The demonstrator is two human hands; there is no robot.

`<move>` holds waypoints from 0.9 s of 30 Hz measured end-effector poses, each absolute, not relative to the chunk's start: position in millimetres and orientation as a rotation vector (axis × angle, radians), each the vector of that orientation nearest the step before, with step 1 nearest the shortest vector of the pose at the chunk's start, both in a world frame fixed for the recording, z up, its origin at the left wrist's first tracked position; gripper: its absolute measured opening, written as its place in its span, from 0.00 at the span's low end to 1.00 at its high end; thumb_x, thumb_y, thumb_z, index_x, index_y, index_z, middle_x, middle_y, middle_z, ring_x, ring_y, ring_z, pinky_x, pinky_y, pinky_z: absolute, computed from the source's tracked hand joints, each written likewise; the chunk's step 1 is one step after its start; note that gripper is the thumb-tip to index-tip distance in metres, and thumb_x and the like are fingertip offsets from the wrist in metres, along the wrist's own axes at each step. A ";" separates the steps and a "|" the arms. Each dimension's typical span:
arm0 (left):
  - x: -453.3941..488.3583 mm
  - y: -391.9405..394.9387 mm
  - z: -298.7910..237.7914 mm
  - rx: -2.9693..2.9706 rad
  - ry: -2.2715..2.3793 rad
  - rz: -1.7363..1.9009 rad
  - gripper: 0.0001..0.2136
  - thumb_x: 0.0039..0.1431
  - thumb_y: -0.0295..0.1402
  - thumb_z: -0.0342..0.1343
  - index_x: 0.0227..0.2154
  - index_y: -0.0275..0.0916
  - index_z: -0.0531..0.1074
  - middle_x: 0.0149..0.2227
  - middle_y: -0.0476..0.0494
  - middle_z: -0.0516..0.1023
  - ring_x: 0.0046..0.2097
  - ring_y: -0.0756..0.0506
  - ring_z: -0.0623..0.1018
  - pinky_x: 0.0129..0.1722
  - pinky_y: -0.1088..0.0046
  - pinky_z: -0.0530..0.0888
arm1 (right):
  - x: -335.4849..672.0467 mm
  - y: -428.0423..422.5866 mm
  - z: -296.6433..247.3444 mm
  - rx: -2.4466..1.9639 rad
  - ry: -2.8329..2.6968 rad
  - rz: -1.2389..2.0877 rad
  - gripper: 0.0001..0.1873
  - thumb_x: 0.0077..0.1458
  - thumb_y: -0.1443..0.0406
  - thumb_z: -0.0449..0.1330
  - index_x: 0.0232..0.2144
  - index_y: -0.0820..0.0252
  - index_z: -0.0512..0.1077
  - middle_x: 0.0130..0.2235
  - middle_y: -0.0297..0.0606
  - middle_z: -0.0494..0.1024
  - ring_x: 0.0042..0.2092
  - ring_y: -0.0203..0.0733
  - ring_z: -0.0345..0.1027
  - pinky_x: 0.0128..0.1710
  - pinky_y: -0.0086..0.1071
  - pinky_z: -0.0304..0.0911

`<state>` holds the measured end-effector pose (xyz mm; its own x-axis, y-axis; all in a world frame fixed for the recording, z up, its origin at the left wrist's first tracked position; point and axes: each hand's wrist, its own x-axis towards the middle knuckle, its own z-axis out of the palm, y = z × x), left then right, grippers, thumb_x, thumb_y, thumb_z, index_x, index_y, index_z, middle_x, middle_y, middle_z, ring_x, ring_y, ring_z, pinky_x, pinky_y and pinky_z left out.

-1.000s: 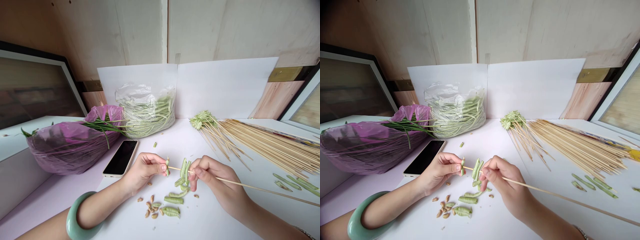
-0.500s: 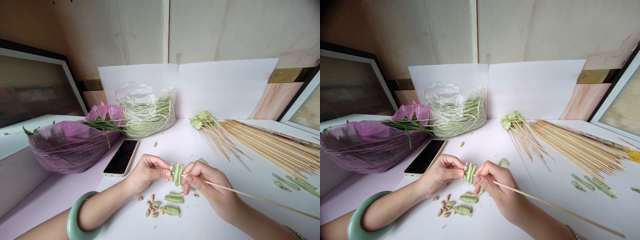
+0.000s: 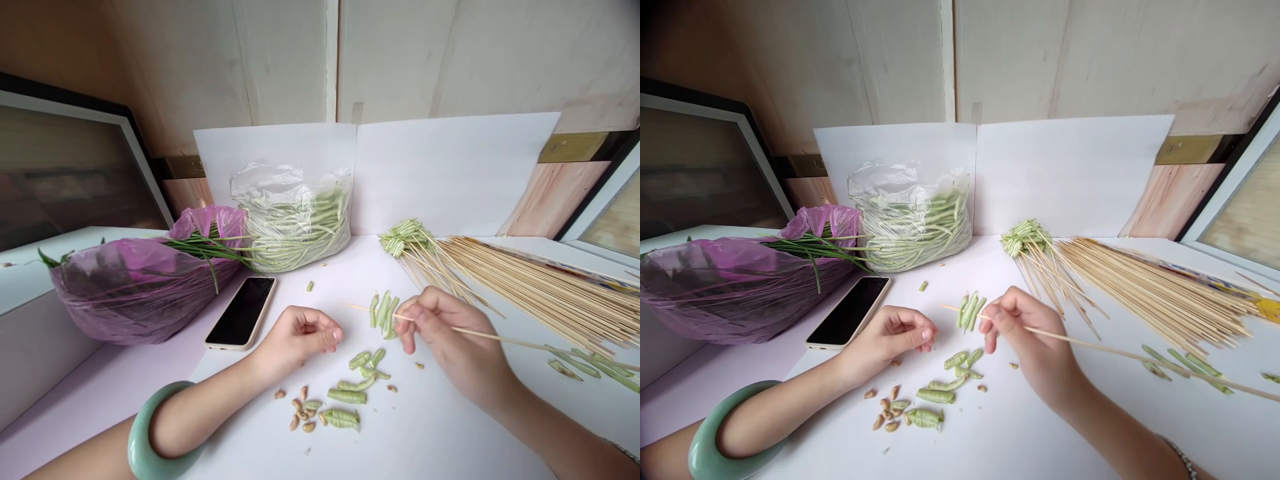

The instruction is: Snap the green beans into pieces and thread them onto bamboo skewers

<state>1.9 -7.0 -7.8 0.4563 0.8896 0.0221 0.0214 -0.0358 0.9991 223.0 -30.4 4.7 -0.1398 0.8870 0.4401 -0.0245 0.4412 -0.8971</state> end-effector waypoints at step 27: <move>-0.2 -9.8 -12.8 1.919 0.963 0.756 0.05 0.54 0.28 0.55 0.24 0.35 0.73 0.26 0.45 0.75 0.30 0.49 0.73 0.31 0.75 0.69 | 229.1 -33.5 12.9 -0.830 -1.610 0.706 0.14 0.60 0.63 0.55 0.21 0.56 0.67 0.20 0.30 0.71 0.25 0.34 0.67 0.29 0.29 0.65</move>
